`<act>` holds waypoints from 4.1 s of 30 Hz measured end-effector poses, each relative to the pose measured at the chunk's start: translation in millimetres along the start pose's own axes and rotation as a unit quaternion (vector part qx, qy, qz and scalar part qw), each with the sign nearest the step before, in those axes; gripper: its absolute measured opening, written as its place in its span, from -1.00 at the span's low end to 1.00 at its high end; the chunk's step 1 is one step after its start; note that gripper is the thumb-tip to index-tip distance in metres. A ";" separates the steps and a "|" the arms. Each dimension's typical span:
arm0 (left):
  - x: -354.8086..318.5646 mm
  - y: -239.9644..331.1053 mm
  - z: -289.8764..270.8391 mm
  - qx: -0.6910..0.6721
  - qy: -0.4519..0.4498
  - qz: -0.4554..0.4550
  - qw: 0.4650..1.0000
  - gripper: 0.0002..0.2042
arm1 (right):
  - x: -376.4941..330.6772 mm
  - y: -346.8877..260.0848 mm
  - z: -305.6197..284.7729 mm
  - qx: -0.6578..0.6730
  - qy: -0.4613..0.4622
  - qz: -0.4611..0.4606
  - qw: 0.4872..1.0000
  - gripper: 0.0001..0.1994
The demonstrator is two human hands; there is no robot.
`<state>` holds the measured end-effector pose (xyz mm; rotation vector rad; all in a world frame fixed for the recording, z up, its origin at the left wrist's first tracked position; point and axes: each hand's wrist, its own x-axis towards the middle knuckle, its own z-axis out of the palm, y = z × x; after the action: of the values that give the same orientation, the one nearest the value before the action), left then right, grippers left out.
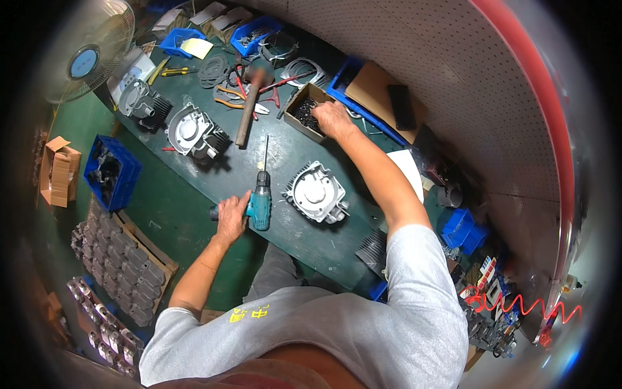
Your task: The person assembles metal housings on a workbench. They use a pneumatic tool to clean or deburr the interior of a housing, then switch to a cordless drill to fasten screws into the housing. The person handles multiple housings and small parts, placing them on the bench and into bins.
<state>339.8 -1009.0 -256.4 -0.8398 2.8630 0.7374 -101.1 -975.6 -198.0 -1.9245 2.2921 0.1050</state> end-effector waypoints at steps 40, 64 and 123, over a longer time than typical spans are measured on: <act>-166.8 319.2 -32.1 -0.263 0.073 0.152 0.950 -0.77 | -573.4 -109.4 -23.1 0.824 0.420 0.281 0.256 -0.75; -180.3 382.9 -21.8 -0.362 -0.160 0.290 0.872 -0.71 | -691.6 -159.1 -42.9 0.744 0.586 0.295 0.127 -0.84; -228.8 385.9 9.1 -0.406 -0.183 0.154 0.882 -0.71 | -741.1 -132.8 47.9 0.800 0.474 0.296 0.218 -0.79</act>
<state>330.9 -608.2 -54.8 -0.2038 2.3104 1.9592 157.1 -270.6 -123.7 0.3674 1.1996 -2.5324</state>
